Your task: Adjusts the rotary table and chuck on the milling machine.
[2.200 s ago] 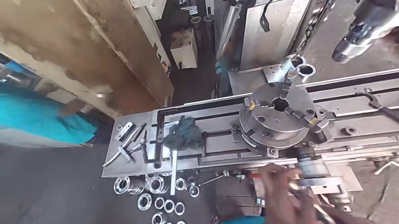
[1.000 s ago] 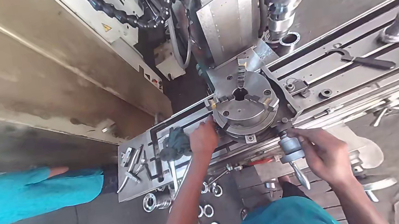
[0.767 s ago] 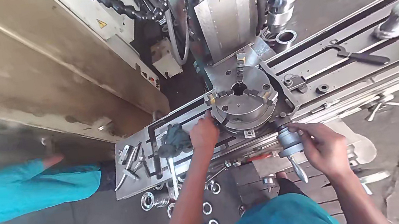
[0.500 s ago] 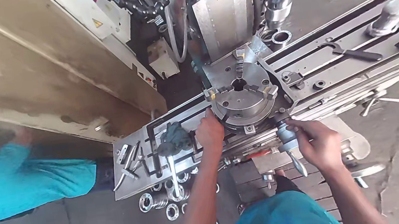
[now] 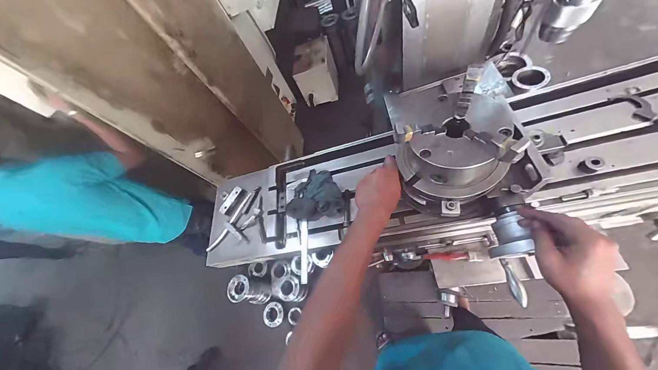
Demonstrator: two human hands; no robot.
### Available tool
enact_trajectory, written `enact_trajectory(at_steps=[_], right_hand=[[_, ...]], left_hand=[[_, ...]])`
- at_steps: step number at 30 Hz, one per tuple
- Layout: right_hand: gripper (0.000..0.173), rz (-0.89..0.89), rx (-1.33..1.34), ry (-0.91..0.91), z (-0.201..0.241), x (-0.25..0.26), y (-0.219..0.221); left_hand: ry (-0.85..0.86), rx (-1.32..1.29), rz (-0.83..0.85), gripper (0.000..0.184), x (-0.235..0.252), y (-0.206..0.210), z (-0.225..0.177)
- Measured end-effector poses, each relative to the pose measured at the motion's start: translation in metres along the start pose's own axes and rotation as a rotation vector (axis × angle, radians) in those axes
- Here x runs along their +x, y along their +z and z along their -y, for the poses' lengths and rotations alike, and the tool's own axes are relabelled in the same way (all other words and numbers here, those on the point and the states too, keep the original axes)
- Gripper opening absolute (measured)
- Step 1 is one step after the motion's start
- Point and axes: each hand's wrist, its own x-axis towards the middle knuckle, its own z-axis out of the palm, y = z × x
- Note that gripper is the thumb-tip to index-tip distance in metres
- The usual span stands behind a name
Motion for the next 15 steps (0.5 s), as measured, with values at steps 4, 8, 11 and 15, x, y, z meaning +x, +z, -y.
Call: enact_trajectory(at_steps=[4,8,11,15], right_hand=[[0.033,-0.013,-0.023,-0.013,-0.001,0.000,0.001],[0.032,0.007,-0.019,-0.010,0.000,-0.003,-0.002],[0.032,-0.003,-0.029,-0.012,-0.001,-0.001,-0.001],[0.031,-0.006,-0.048,-0.009,-0.002,-0.001,0.003]], left_hand=[[0.087,0.051,0.030,0.050,0.006,-0.007,0.010],[0.349,-0.054,0.074,0.043,0.032,0.002,0.049],[0.364,0.050,0.096,0.042,0.035,-0.006,0.047],[0.320,0.095,0.114,0.046,0.026,-0.008,0.037]])
